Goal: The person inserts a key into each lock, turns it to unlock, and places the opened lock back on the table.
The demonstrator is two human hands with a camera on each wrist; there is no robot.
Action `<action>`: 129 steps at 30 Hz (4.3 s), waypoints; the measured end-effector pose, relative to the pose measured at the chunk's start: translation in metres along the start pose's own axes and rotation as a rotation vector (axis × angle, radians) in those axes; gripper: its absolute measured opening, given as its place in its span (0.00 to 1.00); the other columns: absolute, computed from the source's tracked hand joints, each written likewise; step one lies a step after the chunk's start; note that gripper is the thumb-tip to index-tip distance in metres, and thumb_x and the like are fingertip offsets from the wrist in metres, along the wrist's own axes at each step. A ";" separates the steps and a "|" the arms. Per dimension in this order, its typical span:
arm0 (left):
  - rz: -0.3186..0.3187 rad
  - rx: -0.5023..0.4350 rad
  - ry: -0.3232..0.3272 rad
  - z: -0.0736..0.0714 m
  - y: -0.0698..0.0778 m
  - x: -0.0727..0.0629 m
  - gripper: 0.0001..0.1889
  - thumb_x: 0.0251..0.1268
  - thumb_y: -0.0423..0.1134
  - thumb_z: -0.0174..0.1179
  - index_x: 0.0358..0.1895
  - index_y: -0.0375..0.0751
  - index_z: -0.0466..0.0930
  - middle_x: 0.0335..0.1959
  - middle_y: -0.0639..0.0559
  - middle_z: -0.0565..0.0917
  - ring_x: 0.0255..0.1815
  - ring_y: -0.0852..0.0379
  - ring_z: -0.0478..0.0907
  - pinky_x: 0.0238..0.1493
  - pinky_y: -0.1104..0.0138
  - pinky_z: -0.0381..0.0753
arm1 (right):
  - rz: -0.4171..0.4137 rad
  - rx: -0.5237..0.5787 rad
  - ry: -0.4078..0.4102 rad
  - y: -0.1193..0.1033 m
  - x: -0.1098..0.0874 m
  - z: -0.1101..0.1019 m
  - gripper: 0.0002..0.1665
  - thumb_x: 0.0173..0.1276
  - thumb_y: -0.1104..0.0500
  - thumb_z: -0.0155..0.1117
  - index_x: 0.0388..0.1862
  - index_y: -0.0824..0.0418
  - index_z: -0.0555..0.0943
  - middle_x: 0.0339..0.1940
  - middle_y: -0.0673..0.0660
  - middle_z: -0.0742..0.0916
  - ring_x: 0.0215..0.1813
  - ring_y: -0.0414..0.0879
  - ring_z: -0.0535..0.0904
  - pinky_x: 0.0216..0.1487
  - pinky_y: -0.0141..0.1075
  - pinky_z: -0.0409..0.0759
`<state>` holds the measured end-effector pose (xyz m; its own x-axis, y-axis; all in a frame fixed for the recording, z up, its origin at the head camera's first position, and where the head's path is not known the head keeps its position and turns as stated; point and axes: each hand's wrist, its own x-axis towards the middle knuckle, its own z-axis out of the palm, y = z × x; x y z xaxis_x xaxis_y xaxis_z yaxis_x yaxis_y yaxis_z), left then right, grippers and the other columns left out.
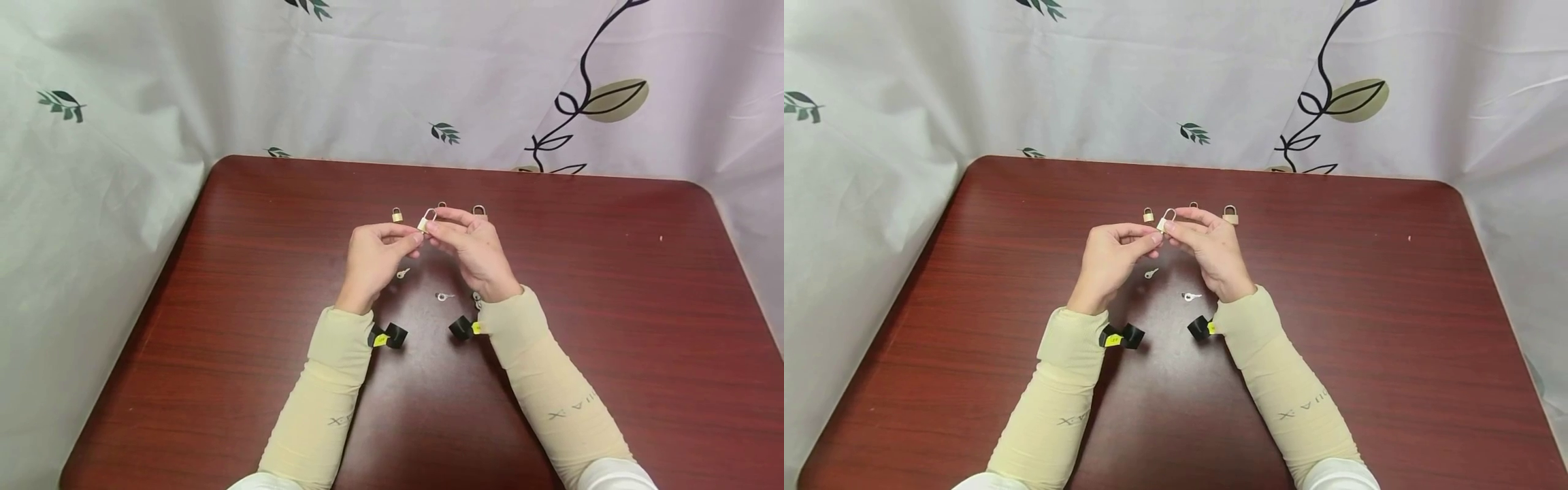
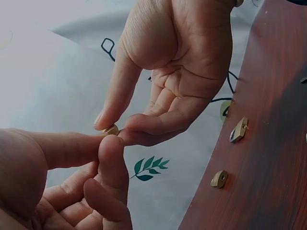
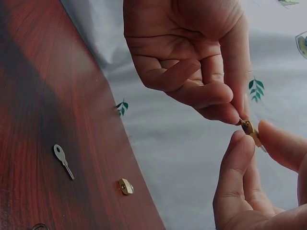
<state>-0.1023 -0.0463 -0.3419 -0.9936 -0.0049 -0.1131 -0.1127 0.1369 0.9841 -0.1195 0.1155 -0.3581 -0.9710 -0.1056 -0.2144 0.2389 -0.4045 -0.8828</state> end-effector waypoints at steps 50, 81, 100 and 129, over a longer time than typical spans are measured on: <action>-0.016 0.416 0.223 -0.045 -0.005 0.038 0.08 0.62 0.43 0.68 0.38 0.43 0.91 0.25 0.49 0.88 0.28 0.55 0.81 0.29 0.64 0.70 | 0.009 -0.020 -0.010 -0.001 -0.001 -0.004 0.15 0.67 0.75 0.63 0.51 0.67 0.77 0.36 0.52 0.90 0.41 0.42 0.87 0.50 0.35 0.84; -0.219 0.687 0.210 -0.078 -0.032 0.082 0.10 0.63 0.43 0.67 0.29 0.40 0.91 0.22 0.51 0.87 0.44 0.46 0.80 0.49 0.57 0.76 | -0.060 -0.420 0.007 -0.005 0.006 -0.003 0.21 0.64 0.67 0.71 0.56 0.69 0.80 0.42 0.56 0.89 0.45 0.41 0.86 0.50 0.32 0.80; -0.242 0.772 0.216 -0.082 -0.036 0.085 0.15 0.62 0.46 0.67 0.37 0.35 0.88 0.39 0.40 0.87 0.45 0.41 0.80 0.50 0.52 0.79 | -0.060 -1.150 -0.075 -0.035 0.056 0.033 0.23 0.60 0.58 0.75 0.54 0.62 0.83 0.48 0.59 0.88 0.52 0.50 0.82 0.56 0.43 0.75; -0.006 1.019 0.024 -0.032 -0.024 0.027 0.09 0.57 0.46 0.70 0.22 0.50 0.88 0.28 0.49 0.87 0.34 0.40 0.85 0.35 0.49 0.82 | 0.031 -1.444 -0.061 -0.012 0.096 0.061 0.21 0.61 0.55 0.73 0.51 0.62 0.82 0.50 0.59 0.84 0.51 0.57 0.80 0.54 0.45 0.78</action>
<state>-0.1264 -0.0811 -0.3643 -0.9942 -0.0269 -0.1038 -0.0662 0.9152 0.3975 -0.2153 0.0545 -0.3422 -0.9551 -0.1498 -0.2558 0.0087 0.8485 -0.5291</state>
